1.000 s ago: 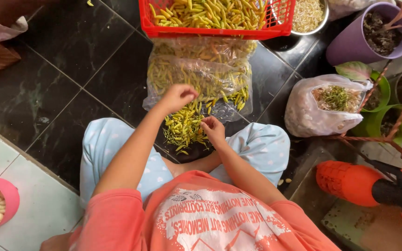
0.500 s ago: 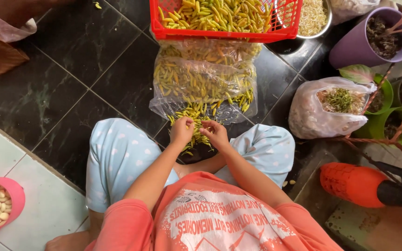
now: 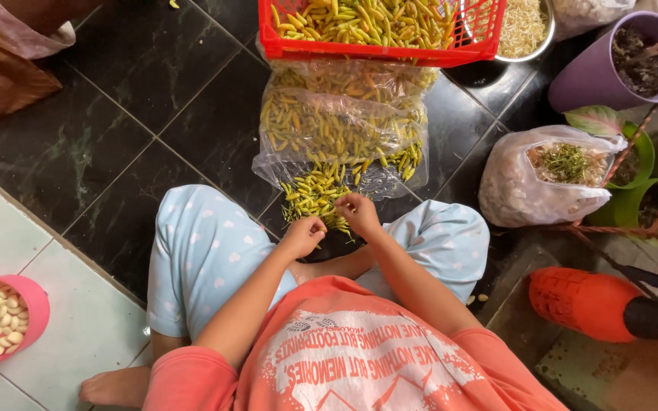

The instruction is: Removing stems from green chili peppers by hand while sitting on the floor.

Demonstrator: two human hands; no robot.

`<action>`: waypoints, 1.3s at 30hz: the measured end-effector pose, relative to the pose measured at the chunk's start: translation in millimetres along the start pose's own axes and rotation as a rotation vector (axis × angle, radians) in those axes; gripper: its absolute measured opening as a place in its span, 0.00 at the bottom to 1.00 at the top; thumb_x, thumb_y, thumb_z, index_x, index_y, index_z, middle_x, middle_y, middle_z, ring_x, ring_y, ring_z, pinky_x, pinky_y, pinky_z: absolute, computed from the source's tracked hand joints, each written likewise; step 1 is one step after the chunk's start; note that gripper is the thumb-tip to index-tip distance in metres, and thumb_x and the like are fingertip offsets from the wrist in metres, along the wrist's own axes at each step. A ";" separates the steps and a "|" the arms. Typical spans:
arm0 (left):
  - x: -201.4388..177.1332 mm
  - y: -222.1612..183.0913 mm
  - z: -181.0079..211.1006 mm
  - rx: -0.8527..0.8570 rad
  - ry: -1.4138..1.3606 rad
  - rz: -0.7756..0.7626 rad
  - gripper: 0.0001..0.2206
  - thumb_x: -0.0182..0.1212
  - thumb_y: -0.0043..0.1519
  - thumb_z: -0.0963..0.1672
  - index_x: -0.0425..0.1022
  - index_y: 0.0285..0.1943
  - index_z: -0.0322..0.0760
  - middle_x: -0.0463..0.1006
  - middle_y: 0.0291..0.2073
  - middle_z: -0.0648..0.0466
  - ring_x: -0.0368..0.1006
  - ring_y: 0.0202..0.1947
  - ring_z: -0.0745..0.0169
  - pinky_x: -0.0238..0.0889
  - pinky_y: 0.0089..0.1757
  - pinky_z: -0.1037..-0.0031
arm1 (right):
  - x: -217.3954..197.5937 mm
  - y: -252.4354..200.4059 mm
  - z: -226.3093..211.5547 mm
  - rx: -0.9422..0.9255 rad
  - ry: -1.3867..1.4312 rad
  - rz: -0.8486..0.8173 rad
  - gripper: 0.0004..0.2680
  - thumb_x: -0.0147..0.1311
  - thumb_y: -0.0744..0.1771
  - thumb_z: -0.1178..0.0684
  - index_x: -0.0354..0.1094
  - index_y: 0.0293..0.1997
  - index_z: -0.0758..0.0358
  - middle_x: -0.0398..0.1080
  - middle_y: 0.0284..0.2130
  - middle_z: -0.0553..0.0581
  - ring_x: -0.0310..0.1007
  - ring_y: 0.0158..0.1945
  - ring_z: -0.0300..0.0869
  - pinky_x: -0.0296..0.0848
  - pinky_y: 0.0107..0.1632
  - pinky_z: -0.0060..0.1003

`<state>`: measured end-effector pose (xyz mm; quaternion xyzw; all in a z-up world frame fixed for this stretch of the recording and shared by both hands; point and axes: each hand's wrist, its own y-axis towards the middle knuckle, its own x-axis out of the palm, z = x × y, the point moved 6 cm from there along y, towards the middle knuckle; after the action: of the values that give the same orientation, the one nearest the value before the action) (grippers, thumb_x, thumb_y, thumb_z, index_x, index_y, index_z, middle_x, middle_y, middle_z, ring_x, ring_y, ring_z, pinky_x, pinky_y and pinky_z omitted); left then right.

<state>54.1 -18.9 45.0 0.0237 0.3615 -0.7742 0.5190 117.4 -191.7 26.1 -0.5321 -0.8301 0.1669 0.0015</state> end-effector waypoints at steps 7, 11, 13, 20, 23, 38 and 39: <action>10.6 20.6 -48.4 -0.215 -0.824 0.087 0.08 0.49 0.66 0.40 0.72 0.52 0.36 0.82 0.39 0.48 0.79 0.33 0.66 0.79 0.35 0.78 | 4.2 39.5 -19.6 -0.205 -0.962 0.196 0.07 0.68 0.62 0.53 0.78 0.41 0.49 0.64 0.38 0.49 0.64 0.47 0.46 0.68 0.48 0.41; -5.3 31.1 -68.1 -0.256 -0.974 0.272 0.07 0.59 0.65 0.43 0.70 0.47 0.35 0.80 0.37 0.48 0.78 0.32 0.68 0.78 0.36 0.79 | 12.7 42.8 -10.4 -0.337 -1.108 0.174 0.07 0.65 0.64 0.50 0.69 0.32 0.52 0.60 0.36 0.49 0.60 0.46 0.46 0.59 0.46 0.42; -7.6 27.2 -69.9 -0.240 -0.946 0.314 0.08 0.61 0.65 0.44 0.72 0.46 0.34 0.80 0.36 0.48 0.78 0.31 0.67 0.78 0.34 0.78 | 16.6 35.7 -3.3 -0.358 -1.160 0.164 0.07 0.62 0.65 0.48 0.66 0.34 0.50 0.60 0.35 0.47 0.61 0.45 0.44 0.58 0.46 0.41; 1.2 35.3 -78.6 -0.240 -0.897 0.376 0.08 0.66 0.61 0.43 0.76 0.44 0.35 0.78 0.32 0.48 0.78 0.27 0.66 0.79 0.32 0.78 | 14.9 34.0 10.6 -0.296 -1.164 0.170 0.07 0.61 0.64 0.46 0.65 0.36 0.49 0.64 0.31 0.46 0.64 0.45 0.44 0.57 0.48 0.43; -0.8 32.1 -75.2 -0.193 -0.915 0.390 0.09 0.68 0.60 0.42 0.77 0.45 0.33 0.76 0.31 0.49 0.79 0.28 0.65 0.79 0.32 0.79 | 4.9 23.8 -11.0 -0.333 -1.034 0.251 0.07 0.63 0.65 0.47 0.67 0.35 0.49 0.62 0.30 0.47 0.63 0.42 0.43 0.56 0.47 0.41; 22.3 39.8 -69.3 -0.092 -1.190 0.265 0.10 0.71 0.62 0.44 0.74 0.44 0.37 0.76 0.37 0.54 0.78 0.38 0.64 0.75 0.42 0.81 | 44.7 -15.6 -18.1 0.145 0.144 0.127 0.07 0.69 0.66 0.50 0.78 0.36 0.61 0.69 0.20 0.51 0.63 0.25 0.35 0.61 0.29 0.32; 23.7 43.7 -74.1 -0.093 -1.191 0.263 0.10 0.71 0.62 0.44 0.74 0.44 0.37 0.76 0.37 0.54 0.78 0.38 0.64 0.75 0.42 0.81 | 43.7 -15.3 -11.0 0.147 0.143 0.127 0.07 0.69 0.66 0.50 0.78 0.36 0.61 0.69 0.20 0.51 0.63 0.25 0.35 0.61 0.29 0.32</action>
<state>54.0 -3.1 -42.8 -0.3914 0.0365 -0.5673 0.7237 86.9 -155.8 33.1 -0.5927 -0.7780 0.1885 0.0889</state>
